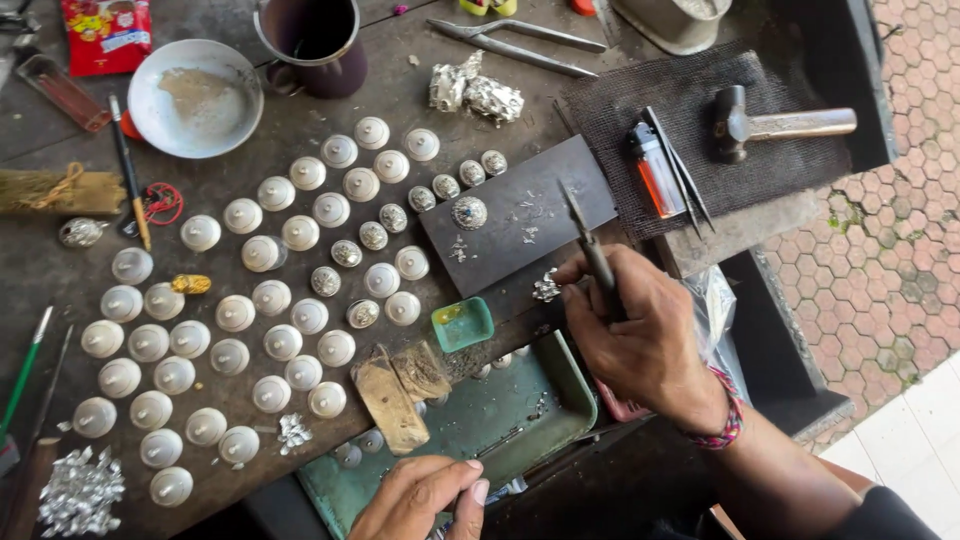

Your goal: Attaching small silver jump rings to jewelry components using needle-nose pliers at a workbench.

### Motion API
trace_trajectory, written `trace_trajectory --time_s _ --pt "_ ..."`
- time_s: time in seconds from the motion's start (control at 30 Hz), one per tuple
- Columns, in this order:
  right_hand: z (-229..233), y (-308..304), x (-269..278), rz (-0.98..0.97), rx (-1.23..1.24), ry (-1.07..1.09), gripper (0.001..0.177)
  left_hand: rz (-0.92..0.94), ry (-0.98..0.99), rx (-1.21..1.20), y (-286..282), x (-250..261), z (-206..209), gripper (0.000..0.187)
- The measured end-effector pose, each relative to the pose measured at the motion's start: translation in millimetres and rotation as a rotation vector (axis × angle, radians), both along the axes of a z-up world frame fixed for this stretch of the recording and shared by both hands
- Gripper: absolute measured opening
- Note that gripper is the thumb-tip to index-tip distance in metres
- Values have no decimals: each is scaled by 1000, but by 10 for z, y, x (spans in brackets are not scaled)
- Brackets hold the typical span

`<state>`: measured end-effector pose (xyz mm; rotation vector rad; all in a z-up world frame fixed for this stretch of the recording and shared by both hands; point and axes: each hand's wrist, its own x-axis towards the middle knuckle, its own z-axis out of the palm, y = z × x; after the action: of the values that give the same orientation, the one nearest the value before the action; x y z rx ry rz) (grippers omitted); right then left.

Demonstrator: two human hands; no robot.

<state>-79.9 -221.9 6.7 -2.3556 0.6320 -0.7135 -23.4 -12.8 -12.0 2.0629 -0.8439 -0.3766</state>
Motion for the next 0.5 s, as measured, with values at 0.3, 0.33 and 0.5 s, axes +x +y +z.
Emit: trace_trajectory --time_s 0.3,0.33,0.5 --pt "-29 137 -142 -168 15 192 24 267 -351 -280 221 490 327 9" --pt "-33 194 -129 -117 39 180 24 307 -376 -247 292 525 367 9" --pt "-23 277 -159 -251 287 367 6 643 -365 -154 587 747 420 7"
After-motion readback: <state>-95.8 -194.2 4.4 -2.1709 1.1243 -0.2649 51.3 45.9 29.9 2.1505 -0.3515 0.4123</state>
